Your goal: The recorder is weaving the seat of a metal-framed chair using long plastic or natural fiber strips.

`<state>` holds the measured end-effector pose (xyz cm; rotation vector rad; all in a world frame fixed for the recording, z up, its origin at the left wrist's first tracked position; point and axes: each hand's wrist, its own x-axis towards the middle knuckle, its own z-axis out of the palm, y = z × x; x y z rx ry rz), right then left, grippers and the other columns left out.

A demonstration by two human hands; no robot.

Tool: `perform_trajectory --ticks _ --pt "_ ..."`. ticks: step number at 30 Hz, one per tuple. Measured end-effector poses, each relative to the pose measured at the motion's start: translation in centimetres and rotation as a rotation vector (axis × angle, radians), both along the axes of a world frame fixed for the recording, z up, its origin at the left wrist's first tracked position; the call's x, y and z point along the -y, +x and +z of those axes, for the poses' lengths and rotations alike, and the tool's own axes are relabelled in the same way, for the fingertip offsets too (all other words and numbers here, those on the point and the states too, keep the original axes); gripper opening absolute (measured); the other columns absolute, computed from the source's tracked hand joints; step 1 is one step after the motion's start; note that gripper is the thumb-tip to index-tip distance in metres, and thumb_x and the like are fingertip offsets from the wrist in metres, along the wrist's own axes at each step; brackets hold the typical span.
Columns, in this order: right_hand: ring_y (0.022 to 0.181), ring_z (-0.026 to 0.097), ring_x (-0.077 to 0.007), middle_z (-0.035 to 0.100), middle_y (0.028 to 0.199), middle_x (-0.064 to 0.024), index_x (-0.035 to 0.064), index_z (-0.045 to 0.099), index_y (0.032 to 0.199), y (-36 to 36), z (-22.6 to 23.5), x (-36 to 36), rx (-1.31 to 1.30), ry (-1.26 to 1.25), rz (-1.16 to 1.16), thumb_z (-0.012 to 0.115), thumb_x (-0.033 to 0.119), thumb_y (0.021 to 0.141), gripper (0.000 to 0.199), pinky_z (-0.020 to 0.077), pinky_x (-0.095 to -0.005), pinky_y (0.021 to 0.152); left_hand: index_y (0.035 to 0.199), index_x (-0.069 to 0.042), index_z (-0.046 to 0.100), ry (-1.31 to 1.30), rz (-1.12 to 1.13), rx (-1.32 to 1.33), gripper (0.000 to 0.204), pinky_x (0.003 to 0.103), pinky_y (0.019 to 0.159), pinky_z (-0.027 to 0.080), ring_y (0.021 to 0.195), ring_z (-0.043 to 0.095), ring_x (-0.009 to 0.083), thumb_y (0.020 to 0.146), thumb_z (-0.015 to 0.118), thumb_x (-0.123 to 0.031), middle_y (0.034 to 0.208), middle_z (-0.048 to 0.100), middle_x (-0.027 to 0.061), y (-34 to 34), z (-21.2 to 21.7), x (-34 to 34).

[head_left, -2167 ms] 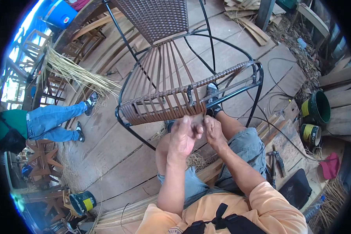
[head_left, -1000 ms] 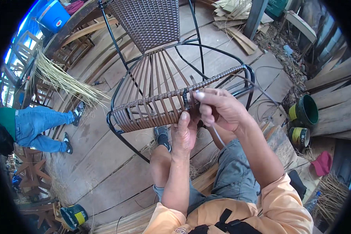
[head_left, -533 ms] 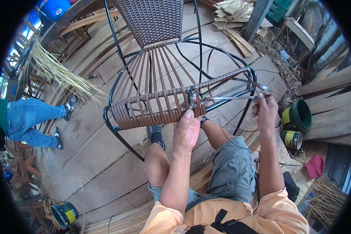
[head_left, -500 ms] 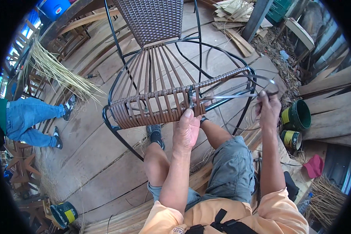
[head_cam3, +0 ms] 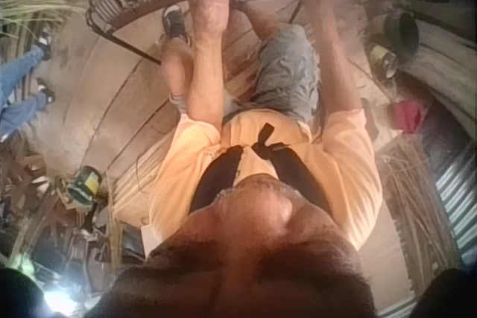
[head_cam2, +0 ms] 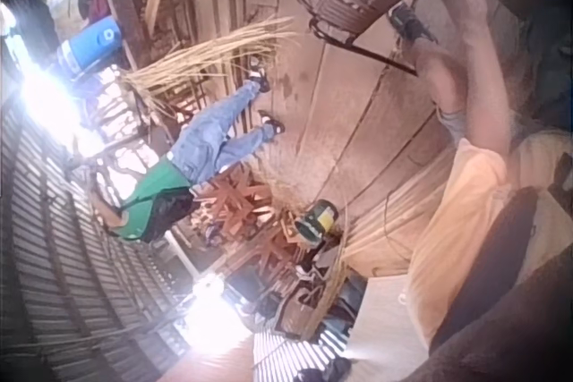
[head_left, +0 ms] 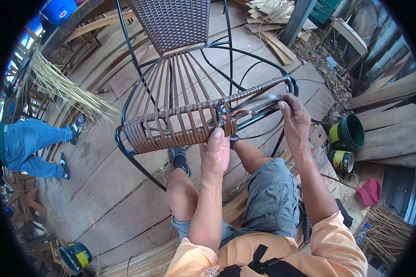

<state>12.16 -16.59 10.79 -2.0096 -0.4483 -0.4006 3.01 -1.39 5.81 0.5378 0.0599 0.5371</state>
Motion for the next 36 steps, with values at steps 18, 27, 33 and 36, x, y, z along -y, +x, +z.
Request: perform_trajectory --ticks 18,27,33,36 --pt "0.079 0.055 -0.011 0.058 0.089 -0.005 0.0024 0.056 0.099 -6.2 -4.4 -3.2 -0.524 0.904 0.051 0.047 0.003 0.089 0.014 0.0455 -0.0225 0.068 0.119 -0.006 0.05 0.079 -0.081 -0.011 0.04 0.047 0.091 0.042 0.108 0.053 0.0302 0.085 0.055 -0.028 0.117 0.055 0.0106 0.6 -1.9 -0.1" --pt "0.072 0.047 -0.0333 0.049 0.077 -0.0155 0.0006 0.054 0.087 -6.2 -5.8 -5.8 0.035 -0.107 0.149 0.055 0.006 0.082 0.008 0.0408 -0.0393 0.067 0.126 -0.005 0.043 0.139 0.025 -0.051 0.05 0.045 0.102 0.031 0.113 0.049 0.0261 0.084 0.057 -0.028 0.118 0.054 0.0088 0.3 -0.6 -0.2" --pt "0.071 0.051 -0.0283 0.051 0.08 -0.0136 0.0003 0.056 0.096 -5.4 -7.4 -4.9 -0.084 -0.032 0.349 0.053 0.01 0.087 0.014 0.0423 -0.036 0.065 0.131 -0.001 0.035 0.132 -0.103 0.001 0.059 0.042 0.103 0.03 0.118 0.045 0.0272 0.082 0.058 -0.027 0.126 0.046 0.0178 0.4 -0.6 -0.5" --pt "0.068 0.051 -0.0194 0.053 0.077 -0.0075 0.0001 0.056 0.099 -5.9 -6.4 -5.5 -0.371 0.228 0.364 0.051 0.013 0.09 0.017 0.0426 -0.0318 0.063 0.131 0.0 0.035 0.117 -0.147 -0.02 0.062 0.043 0.102 0.03 0.119 0.045 0.0277 0.082 0.057 -0.031 0.125 0.047 0.0189 0.1 -0.4 -0.6"
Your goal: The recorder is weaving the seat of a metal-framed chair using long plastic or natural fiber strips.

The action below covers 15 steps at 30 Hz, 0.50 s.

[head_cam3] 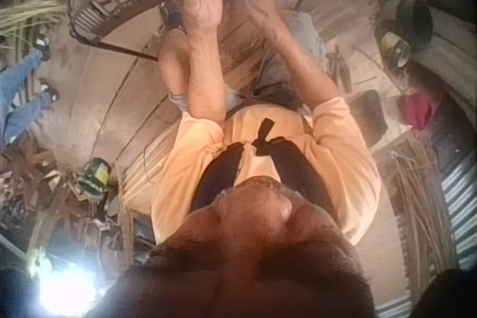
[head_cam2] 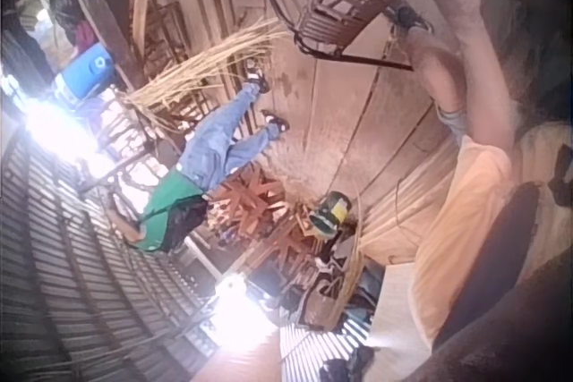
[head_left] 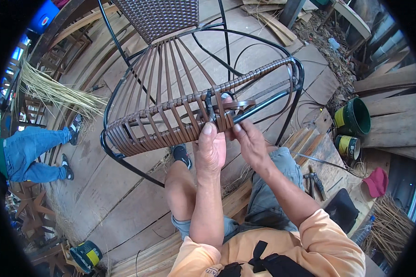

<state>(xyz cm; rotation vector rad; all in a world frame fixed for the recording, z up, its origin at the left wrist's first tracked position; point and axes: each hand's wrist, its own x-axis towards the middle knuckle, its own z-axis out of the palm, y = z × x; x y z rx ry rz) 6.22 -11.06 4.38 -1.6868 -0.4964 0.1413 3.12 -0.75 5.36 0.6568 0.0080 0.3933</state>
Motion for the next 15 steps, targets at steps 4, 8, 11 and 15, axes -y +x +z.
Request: perform_trajectory --ticks 4,8,11,15 --pt "0.064 0.044 -0.0074 0.05 0.074 0.0016 0.0016 0.056 0.095 -0.3 -2.3 -0.8 -0.643 0.217 0.086 0.046 0.02 0.093 0.021 0.0377 -0.021 0.057 0.124 0.003 0.043 0.177 0.024 -0.051 0.066 0.043 0.103 0.027 0.121 0.041 0.0294 0.081 0.055 -0.046 0.123 0.05 0.0196 0.5 0.1 -0.1" --pt "0.055 0.042 -0.0074 0.046 0.059 0.0025 0.0044 0.055 0.079 0.7 -2.7 -0.6 -0.521 0.052 0.274 0.049 0.027 0.092 0.026 0.0348 -0.0228 0.051 0.12 0.001 0.046 0.248 -0.016 -0.032 0.064 0.043 0.103 0.028 0.12 0.041 0.0323 0.079 0.057 -0.047 0.118 0.052 0.0174 0.3 0.0 -1.2" --pt "0.05 0.036 -0.0068 0.041 0.054 0.003 0.0052 0.052 0.071 0.6 -3.6 0.0 -0.716 0.117 0.336 0.047 0.032 0.092 0.034 0.0305 -0.0225 0.046 0.12 -0.001 0.044 0.19 -0.058 0.013 0.063 0.043 0.102 0.029 0.12 0.041 0.0334 0.077 0.059 -0.045 0.117 0.051 0.0157 0.8 0.2 -1.0" --pt "0.049 0.03 -0.006 0.037 0.054 0.0043 0.0068 0.05 0.071 -1.0 -2.5 1.5 -0.856 0.228 0.394 0.047 0.034 0.092 0.035 0.0235 -0.0221 0.046 0.123 0.001 0.041 0.168 -0.107 0.019 0.066 0.045 0.104 0.025 0.115 0.045 0.0283 0.073 0.065 -0.035 0.119 0.048 0.0175 0.8 1.2 -0.8"
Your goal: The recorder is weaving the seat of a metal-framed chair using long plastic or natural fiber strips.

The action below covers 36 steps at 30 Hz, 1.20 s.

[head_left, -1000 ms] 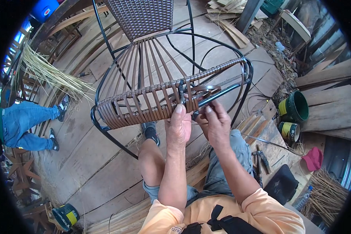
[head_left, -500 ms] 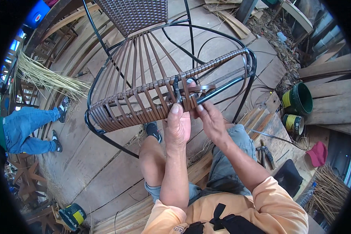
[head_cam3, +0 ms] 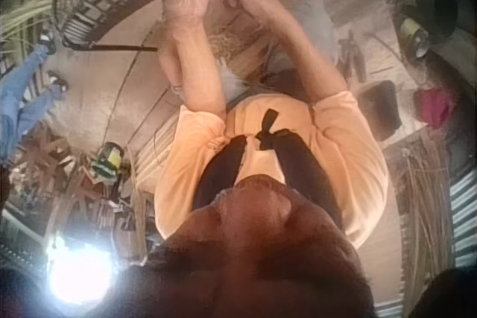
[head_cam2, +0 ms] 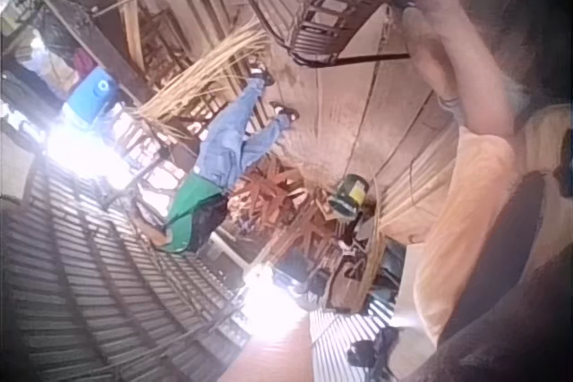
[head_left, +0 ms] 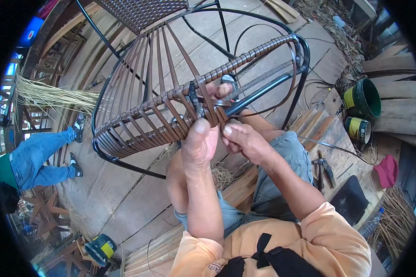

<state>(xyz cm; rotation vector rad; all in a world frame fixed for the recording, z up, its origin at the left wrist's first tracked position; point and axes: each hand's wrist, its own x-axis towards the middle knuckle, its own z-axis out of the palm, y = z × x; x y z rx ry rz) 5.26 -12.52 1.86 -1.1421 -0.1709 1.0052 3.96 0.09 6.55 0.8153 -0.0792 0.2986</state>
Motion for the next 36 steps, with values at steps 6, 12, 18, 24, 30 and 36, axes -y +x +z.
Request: perform_trajectory --ticks 6,12,18,24,30,36 --pt "0.048 0.03 -0.0066 0.036 0.054 0.0033 0.0034 0.055 0.083 -1.3 -1.2 1.5 0.041 -0.026 -0.071 0.041 0.042 0.093 0.042 0.0256 -0.0228 0.045 0.118 0.003 0.047 0.2 0.032 -0.362 0.047 0.036 0.092 0.041 0.102 0.054 0.0215 0.075 0.063 -0.003 0.113 0.054 0.0128 -3.0 0.0 0.0" --pt "0.05 0.043 -0.01 0.044 0.055 -0.0013 0.0009 0.057 0.093 -3.5 -3.8 1.5 0.257 -0.146 -0.147 0.037 0.046 0.093 0.049 0.0358 -0.0255 0.047 0.105 0.001 0.055 0.278 0.179 -0.387 0.021 0.031 0.082 0.042 0.088 0.053 0.0162 0.084 0.055 -0.004 0.1 0.057 0.0096 -3.2 -1.4 1.7" --pt "0.05 0.047 -0.0139 0.053 0.064 -0.0049 0.0037 0.039 0.13 -5.6 -7.9 3.0 -0.239 0.048 -0.239 0.039 0.043 0.093 0.054 0.0398 -0.0261 0.048 0.105 -0.001 0.055 0.225 0.176 -0.314 0.021 0.031 0.074 0.045 0.081 0.052 0.0148 0.087 0.054 -0.01 0.093 0.057 0.0072 -2.9 -1.6 2.6" --pt "0.047 0.047 -0.0145 0.056 0.071 -0.0064 0.0048 0.044 0.123 -6.9 -6.7 3.6 -0.561 -0.073 -0.114 0.04 0.035 0.094 0.042 0.0414 -0.028 0.045 0.1 -0.005 0.053 -0.165 -0.093 -0.312 0.02 0.027 0.064 0.042 0.073 0.048 0.0118 0.085 0.06 -0.015 0.084 0.051 0.0023 -2.5 -0.9 2.0" --pt "0.062 0.058 -0.0207 0.062 0.084 -0.0122 0.0051 0.048 0.119 -5.4 -1.8 4.6 0.601 -0.458 -0.368 0.053 0.017 0.087 0.034 0.0449 -0.0302 0.055 0.086 -0.007 0.055 0.32 0.094 -0.558 0.013 0.017 0.044 0.027 0.054 0.038 0.0036 0.083 0.062 -0.018 0.067 0.046 -0.0042 -2.0 -1.7 -0.1" --pt "0.075 0.061 -0.0145 0.062 0.082 -0.0083 0.0026 0.06 0.1 -0.6 5.8 2.1 1.015 -0.349 -0.612 0.055 0.006 0.085 0.016 0.0467 -0.0255 0.068 0.078 -0.005 0.056 0.684 0.375 -0.33 0.021 0.018 0.041 0.025 0.048 0.035 0.0013 0.089 0.056 -0.023 0.061 0.044 -0.006 -0.1 -2.6 0.7"
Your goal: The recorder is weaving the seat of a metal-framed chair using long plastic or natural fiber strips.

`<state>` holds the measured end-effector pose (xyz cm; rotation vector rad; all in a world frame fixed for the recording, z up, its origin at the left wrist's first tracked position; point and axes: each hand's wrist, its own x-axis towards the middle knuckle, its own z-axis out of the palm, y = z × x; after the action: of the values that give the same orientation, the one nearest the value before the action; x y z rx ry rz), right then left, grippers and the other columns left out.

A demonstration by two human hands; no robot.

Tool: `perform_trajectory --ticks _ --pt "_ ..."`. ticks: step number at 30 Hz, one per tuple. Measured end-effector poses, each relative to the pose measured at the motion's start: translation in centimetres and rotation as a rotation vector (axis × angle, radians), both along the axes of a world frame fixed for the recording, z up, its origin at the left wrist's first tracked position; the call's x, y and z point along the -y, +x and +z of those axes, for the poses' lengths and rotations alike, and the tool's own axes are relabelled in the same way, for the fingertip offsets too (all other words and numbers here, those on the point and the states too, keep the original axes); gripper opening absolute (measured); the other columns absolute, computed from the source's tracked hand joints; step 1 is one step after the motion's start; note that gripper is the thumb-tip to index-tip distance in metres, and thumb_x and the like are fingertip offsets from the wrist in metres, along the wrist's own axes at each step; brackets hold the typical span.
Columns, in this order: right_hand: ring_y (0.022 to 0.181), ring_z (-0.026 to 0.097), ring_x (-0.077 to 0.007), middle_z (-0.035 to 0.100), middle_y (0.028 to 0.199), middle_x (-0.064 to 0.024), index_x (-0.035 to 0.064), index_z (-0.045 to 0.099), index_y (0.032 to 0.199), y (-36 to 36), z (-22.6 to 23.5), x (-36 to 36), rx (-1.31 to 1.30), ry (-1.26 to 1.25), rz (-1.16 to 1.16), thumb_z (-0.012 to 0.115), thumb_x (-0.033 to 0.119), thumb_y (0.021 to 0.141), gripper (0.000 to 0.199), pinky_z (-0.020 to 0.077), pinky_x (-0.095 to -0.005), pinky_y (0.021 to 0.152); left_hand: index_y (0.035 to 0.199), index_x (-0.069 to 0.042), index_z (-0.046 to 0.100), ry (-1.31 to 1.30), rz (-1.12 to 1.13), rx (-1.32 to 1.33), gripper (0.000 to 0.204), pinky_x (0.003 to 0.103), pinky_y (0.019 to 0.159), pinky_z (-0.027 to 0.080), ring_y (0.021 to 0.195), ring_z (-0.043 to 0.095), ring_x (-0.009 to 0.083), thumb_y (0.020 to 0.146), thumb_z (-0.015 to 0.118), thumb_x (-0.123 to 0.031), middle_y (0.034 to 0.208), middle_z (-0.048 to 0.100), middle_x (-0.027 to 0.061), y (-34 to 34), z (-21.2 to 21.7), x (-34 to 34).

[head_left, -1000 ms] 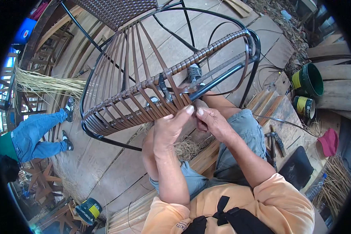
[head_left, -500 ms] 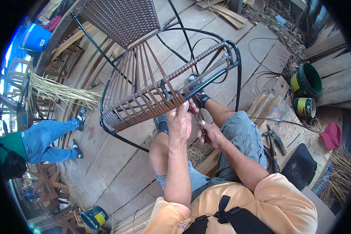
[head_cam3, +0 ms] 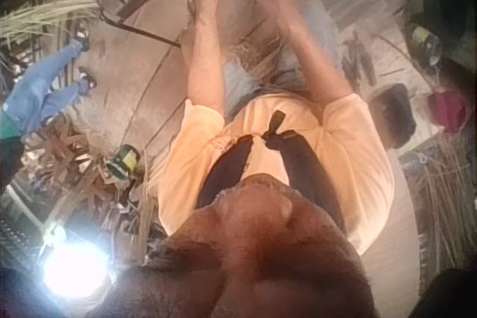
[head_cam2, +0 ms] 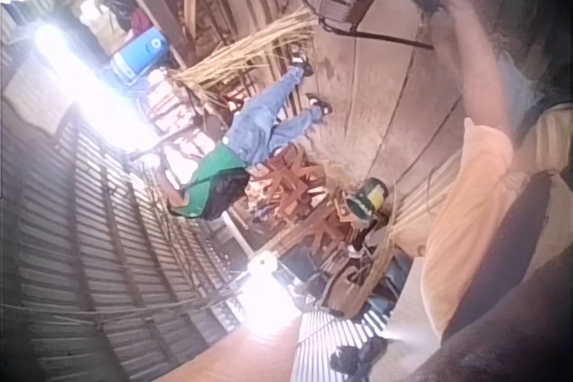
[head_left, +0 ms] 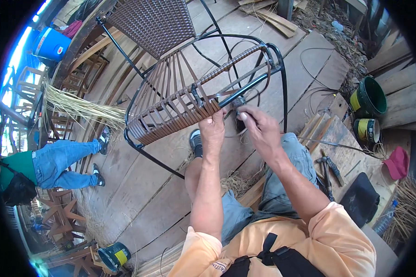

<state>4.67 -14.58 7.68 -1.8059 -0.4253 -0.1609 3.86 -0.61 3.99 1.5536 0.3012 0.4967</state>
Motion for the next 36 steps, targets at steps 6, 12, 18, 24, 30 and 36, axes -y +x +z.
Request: perform_trajectory --ticks 6,12,18,24,30,36 --pt "0.067 0.059 -0.0193 0.061 0.08 -0.0118 -0.0004 0.059 0.094 0.6 -1.6 -3.2 -0.221 0.235 0.085 0.054 0.01 0.085 0.015 0.0471 -0.0305 0.061 0.08 0.0 0.061 -0.123 -0.152 -0.21 0.03 0.024 0.047 0.034 0.054 0.042 0.0062 0.091 0.051 -0.027 0.061 0.05 -0.0016 -1.9 0.8 -0.6" --pt "0.066 0.051 -0.0073 0.056 0.072 -0.0019 -0.0014 0.059 0.09 0.4 -4.1 -5.8 -0.377 0.54 0.112 0.053 0.012 0.088 0.014 0.042 -0.0214 0.058 0.075 0.004 0.059 0.925 -0.233 -0.442 0.029 0.037 0.052 0.043 0.057 0.056 0.0272 0.087 0.049 -0.021 0.066 0.059 0.0134 -4.7 2.5 0.0" --pt "0.058 0.04 -0.0057 0.045 0.067 0.0044 0.0024 0.058 0.103 1.1 -3.1 -5.2 -0.523 0.625 0.286 0.048 0.015 0.092 0.019 0.0348 -0.0203 0.051 0.096 -0.012 0.061 1.648 -0.048 -0.135 0.022 0.047 0.091 0.035 0.114 0.041 0.031 0.076 0.062 -0.021 0.12 0.047 0.0088 -3.7 12.0 1.3" --pt "0.058 0.04 -0.0041 0.045 0.068 0.0052 0.0028 0.057 0.107 1.7 -2.4 -5.2 -0.607 0.735 0.371 0.046 0.009 0.089 0.022 0.0332 -0.019 0.049 0.099 -0.011 0.057 1.725 -0.261 -0.084 0.026 0.052 0.095 0.03 0.124 0.033 0.0333 0.076 0.063 -0.022 0.129 0.04 0.0111 -0.3 12.4 -1.0" --pt "0.058 0.038 -0.005 0.043 0.064 0.0061 0.0012 0.061 0.096 2.6 -3.7 -5.6 -0.727 0.837 0.461 0.05 0.014 0.088 0.019 0.0323 -0.0199 0.051 0.099 -0.013 0.059 1.865 -0.17 -0.153 0.024 0.058 0.094 0.028 0.124 0.031 0.037 0.077 0.063 -0.023 0.134 0.036 0.0129 0.8 13.1 -0.5" --pt "0.061 0.04 -0.0052 0.045 0.066 0.0052 0.0011 0.062 0.096 2.6 -4.5 -5.4 -0.72 0.852 0.529 0.05 0.016 0.088 0.021 0.0339 -0.0204 0.053 0.081 -0.005 0.065 1.535 -0.237 -0.146 0.017 0.054 0.096 0.024 0.123 0.033 0.0328 0.08 0.06 -0.021 0.13 0.041 0.0146 1.4 12.4 -2.0"
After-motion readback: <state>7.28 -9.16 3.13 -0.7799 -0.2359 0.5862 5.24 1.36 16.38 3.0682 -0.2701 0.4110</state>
